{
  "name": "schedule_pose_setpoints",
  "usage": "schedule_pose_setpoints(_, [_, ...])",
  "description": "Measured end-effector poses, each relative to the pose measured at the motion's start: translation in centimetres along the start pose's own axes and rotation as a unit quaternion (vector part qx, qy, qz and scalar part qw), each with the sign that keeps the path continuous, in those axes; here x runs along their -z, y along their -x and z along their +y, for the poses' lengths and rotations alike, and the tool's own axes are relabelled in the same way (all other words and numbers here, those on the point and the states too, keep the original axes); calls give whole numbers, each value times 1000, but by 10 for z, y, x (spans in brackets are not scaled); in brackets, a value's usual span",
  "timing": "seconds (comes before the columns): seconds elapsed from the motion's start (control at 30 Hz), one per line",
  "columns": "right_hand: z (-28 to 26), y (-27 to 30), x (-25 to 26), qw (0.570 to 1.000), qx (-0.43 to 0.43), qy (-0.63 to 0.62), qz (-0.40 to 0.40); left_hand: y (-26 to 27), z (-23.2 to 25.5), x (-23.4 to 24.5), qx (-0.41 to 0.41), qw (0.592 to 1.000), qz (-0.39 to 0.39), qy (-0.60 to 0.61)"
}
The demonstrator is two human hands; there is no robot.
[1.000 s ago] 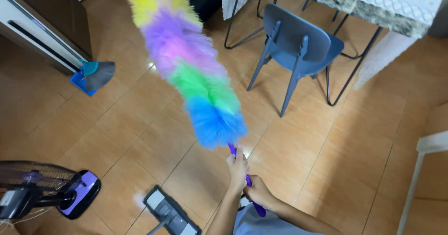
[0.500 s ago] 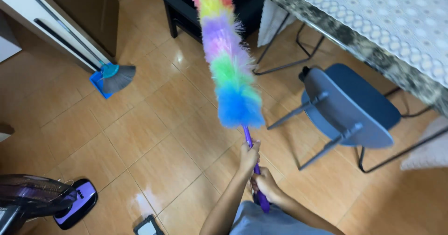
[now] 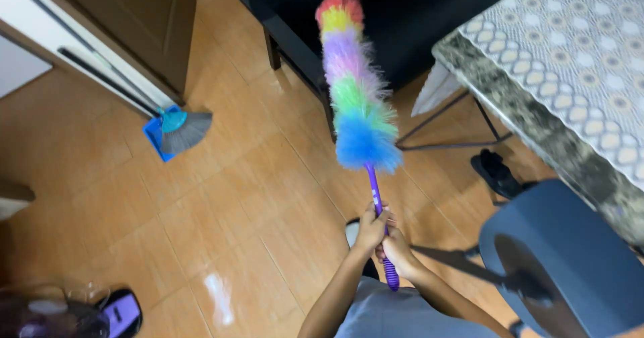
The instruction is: The person picks up a rainbow-colored feather duster and dusts a black leather sofa. They move the duster across the seat cushions and backrest, repeatedly wiping different sections of the sofa.
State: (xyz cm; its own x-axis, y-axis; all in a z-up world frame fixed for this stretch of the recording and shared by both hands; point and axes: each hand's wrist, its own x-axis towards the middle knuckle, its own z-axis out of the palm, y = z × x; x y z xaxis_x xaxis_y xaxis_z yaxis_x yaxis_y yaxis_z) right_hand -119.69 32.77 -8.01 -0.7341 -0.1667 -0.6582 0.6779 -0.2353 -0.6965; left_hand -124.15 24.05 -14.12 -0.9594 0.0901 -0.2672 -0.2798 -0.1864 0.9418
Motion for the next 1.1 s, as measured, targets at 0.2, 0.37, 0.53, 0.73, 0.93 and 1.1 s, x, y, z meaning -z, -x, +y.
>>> schedule_pose_setpoints(0.2, [-133,-125,-21,999,29,14,5,-169,83,10,45,999,5,8])
schedule_pose_setpoints(0.37, [-218,-198,-40,999,32,11,20,-270,113,17,49,999,1,24])
schedule_pose_setpoints(0.53, [-258,-310,2,997,50,57,-10,-368,151,0,33,995,55,74])
schedule_pose_setpoints(0.73, [-413,-390,-6,995,6,87,-45,-524,176,-10,-4,991,121,58])
schedule_pose_setpoints(0.93, [-475,-518,-6,982,49,146,-114,-631,236,9,-23,976,150,157])
schedule_pose_setpoints(1.1, [-541,-571,-24,954,89,246,-147,-695,261,38,-21,979,193,62])
